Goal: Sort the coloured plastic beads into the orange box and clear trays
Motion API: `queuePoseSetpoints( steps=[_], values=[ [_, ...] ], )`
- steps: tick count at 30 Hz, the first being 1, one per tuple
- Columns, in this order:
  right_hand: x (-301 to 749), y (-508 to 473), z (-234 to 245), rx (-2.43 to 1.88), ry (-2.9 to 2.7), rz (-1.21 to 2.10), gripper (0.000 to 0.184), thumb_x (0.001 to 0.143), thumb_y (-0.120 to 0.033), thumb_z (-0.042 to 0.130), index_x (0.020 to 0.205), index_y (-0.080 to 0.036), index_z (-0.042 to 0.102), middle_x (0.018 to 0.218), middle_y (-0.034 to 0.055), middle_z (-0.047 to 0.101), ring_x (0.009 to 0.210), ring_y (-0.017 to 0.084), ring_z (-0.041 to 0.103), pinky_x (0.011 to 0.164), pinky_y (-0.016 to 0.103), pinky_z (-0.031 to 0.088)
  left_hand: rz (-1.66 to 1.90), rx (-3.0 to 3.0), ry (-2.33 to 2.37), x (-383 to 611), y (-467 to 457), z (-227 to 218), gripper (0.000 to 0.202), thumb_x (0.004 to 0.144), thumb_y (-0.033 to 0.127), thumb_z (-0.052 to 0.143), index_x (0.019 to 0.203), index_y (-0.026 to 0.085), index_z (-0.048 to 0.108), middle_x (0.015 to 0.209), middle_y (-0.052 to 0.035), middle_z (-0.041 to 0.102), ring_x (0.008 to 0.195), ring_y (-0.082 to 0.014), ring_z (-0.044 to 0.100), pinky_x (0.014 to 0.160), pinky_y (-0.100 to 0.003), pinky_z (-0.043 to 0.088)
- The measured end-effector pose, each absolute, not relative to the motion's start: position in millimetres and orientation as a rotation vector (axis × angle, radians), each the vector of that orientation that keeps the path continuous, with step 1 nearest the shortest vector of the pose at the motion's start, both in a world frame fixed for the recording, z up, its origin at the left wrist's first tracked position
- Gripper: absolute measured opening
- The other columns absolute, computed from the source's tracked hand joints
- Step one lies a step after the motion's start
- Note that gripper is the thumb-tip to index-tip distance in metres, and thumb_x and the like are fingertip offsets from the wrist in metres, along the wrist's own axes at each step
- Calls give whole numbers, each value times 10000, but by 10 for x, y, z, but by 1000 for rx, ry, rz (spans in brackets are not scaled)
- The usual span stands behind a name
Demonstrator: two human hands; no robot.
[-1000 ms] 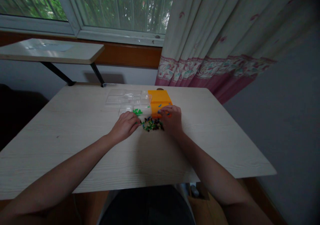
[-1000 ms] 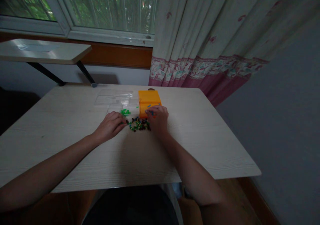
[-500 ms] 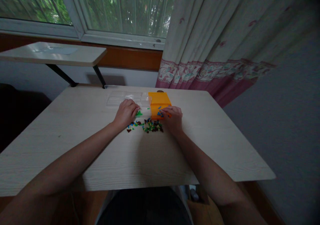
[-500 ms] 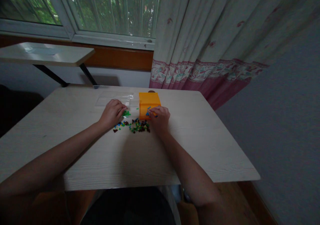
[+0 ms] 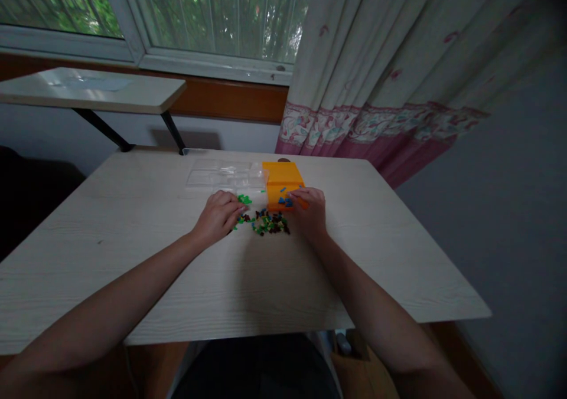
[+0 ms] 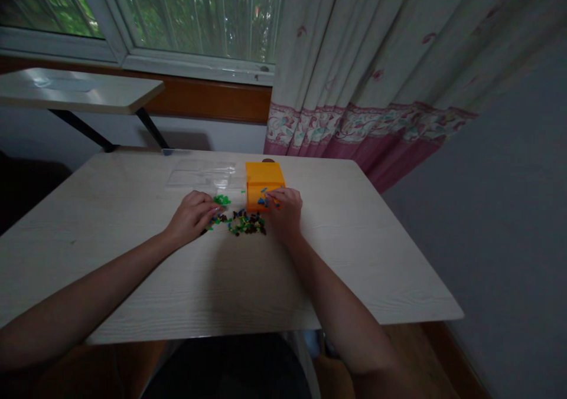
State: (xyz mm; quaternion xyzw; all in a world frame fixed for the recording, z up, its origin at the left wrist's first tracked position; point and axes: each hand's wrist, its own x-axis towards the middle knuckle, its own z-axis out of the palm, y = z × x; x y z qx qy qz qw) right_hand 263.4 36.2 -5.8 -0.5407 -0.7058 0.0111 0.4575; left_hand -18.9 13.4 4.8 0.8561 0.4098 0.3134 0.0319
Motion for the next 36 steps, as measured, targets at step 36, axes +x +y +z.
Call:
queuePoseSetpoints(
  steps=[36],
  values=[
    [2065,-121,59,-1106,-2373,-78,223,888,-433,628,953,-237,711,1050,69,662,1041,261,503,957,439,343,649,2787,1085,-133,90,82,176,912,352,588,1007,232,675,1002,-65,603,987,-247,514,864,-405,372]
  ],
)
